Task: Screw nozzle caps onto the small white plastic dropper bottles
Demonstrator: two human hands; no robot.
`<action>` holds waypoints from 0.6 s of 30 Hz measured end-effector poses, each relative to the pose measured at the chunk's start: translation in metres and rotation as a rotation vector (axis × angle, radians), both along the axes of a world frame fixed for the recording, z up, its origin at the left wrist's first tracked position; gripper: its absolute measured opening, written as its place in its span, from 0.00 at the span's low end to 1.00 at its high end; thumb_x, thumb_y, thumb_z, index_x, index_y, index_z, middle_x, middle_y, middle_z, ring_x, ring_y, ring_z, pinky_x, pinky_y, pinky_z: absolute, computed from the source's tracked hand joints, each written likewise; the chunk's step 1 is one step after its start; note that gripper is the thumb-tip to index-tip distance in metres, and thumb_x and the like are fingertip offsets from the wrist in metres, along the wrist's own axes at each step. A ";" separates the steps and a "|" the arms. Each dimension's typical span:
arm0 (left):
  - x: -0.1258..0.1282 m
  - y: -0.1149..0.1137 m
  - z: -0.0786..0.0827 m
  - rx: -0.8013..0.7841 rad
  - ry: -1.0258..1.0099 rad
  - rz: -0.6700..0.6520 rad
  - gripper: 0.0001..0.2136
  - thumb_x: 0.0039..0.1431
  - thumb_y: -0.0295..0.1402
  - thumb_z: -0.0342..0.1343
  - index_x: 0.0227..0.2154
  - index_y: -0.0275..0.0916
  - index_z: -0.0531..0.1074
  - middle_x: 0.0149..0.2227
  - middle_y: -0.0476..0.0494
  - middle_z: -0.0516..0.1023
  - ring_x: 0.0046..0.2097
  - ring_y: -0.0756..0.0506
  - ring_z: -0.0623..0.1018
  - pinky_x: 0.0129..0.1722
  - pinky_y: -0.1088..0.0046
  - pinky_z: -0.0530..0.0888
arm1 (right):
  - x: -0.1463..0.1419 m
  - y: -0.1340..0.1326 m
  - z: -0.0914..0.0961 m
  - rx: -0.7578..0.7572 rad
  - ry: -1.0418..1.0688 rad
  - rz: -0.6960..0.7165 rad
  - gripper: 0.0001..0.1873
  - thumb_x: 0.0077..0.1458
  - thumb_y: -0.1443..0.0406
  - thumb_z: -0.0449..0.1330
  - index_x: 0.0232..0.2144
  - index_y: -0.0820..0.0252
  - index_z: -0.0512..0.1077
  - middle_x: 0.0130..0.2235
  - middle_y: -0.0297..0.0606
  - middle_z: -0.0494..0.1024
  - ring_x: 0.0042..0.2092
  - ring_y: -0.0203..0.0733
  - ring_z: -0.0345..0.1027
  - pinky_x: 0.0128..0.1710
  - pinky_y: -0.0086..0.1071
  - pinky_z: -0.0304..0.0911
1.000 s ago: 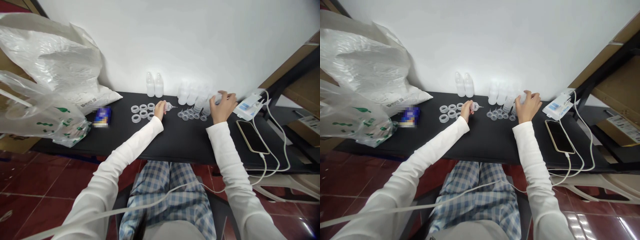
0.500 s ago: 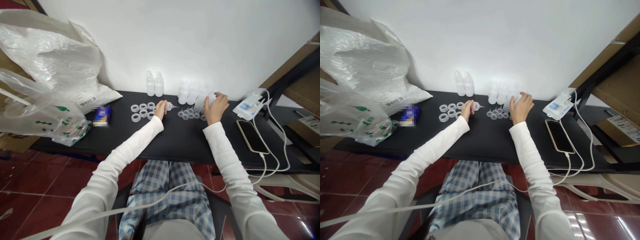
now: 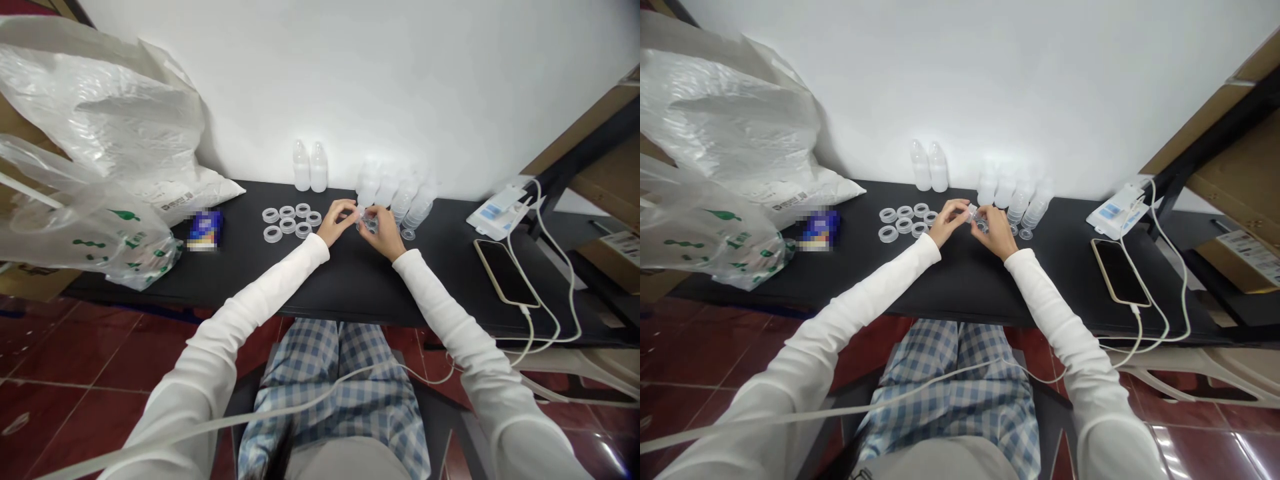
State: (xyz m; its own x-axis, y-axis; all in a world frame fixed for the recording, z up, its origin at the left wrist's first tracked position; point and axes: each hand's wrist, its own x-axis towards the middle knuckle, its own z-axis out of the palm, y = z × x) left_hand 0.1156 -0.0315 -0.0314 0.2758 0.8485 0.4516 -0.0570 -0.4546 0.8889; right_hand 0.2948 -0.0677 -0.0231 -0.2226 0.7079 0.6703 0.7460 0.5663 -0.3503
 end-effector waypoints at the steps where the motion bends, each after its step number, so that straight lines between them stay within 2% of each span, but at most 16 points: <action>1: 0.001 0.000 -0.003 -0.024 -0.013 -0.053 0.19 0.57 0.50 0.66 0.38 0.40 0.71 0.54 0.40 0.74 0.58 0.42 0.74 0.55 0.65 0.72 | 0.001 0.000 0.000 0.001 0.024 0.011 0.10 0.57 0.63 0.60 0.42 0.55 0.66 0.38 0.39 0.76 0.41 0.48 0.71 0.46 0.43 0.66; 3: 0.004 0.001 -0.009 -0.102 -0.061 -0.149 0.23 0.53 0.50 0.68 0.41 0.41 0.67 0.51 0.42 0.74 0.53 0.44 0.77 0.53 0.64 0.74 | 0.001 0.000 -0.001 0.004 0.051 0.030 0.11 0.55 0.63 0.61 0.40 0.54 0.65 0.36 0.36 0.74 0.39 0.46 0.70 0.44 0.41 0.65; 6: 0.006 0.001 -0.012 -0.192 -0.129 -0.213 0.30 0.49 0.50 0.71 0.47 0.44 0.62 0.43 0.48 0.75 0.41 0.49 0.79 0.44 0.68 0.76 | -0.001 0.001 -0.002 0.019 0.061 0.056 0.10 0.53 0.64 0.61 0.37 0.53 0.64 0.34 0.34 0.71 0.36 0.44 0.67 0.40 0.39 0.64; 10: 0.001 0.000 -0.002 -0.185 -0.095 -0.233 0.32 0.49 0.53 0.71 0.51 0.45 0.65 0.34 0.53 0.75 0.28 0.54 0.73 0.31 0.74 0.70 | -0.003 0.003 -0.002 0.049 0.075 0.102 0.07 0.54 0.66 0.59 0.35 0.54 0.64 0.32 0.33 0.69 0.35 0.42 0.63 0.38 0.37 0.62; 14: 0.003 -0.008 0.008 -0.139 -0.097 -0.139 0.29 0.44 0.56 0.72 0.41 0.40 0.73 0.29 0.54 0.73 0.23 0.57 0.63 0.24 0.77 0.59 | -0.005 0.001 0.005 0.035 0.006 0.099 0.04 0.57 0.67 0.57 0.33 0.53 0.64 0.33 0.35 0.69 0.37 0.43 0.63 0.40 0.37 0.63; 16: 0.006 -0.012 0.010 -0.150 -0.129 -0.071 0.29 0.42 0.57 0.72 0.35 0.39 0.72 0.25 0.55 0.71 0.23 0.57 0.63 0.23 0.78 0.58 | -0.006 -0.001 0.009 0.007 -0.091 0.067 0.05 0.60 0.68 0.54 0.32 0.53 0.65 0.33 0.37 0.69 0.38 0.44 0.63 0.42 0.38 0.63; 18: 0.009 -0.012 0.011 -0.207 -0.147 -0.036 0.28 0.45 0.60 0.69 0.30 0.39 0.69 0.22 0.55 0.68 0.23 0.56 0.64 0.22 0.78 0.58 | -0.006 -0.002 0.012 -0.008 -0.208 0.052 0.08 0.63 0.68 0.51 0.31 0.53 0.66 0.33 0.39 0.70 0.38 0.45 0.64 0.43 0.39 0.64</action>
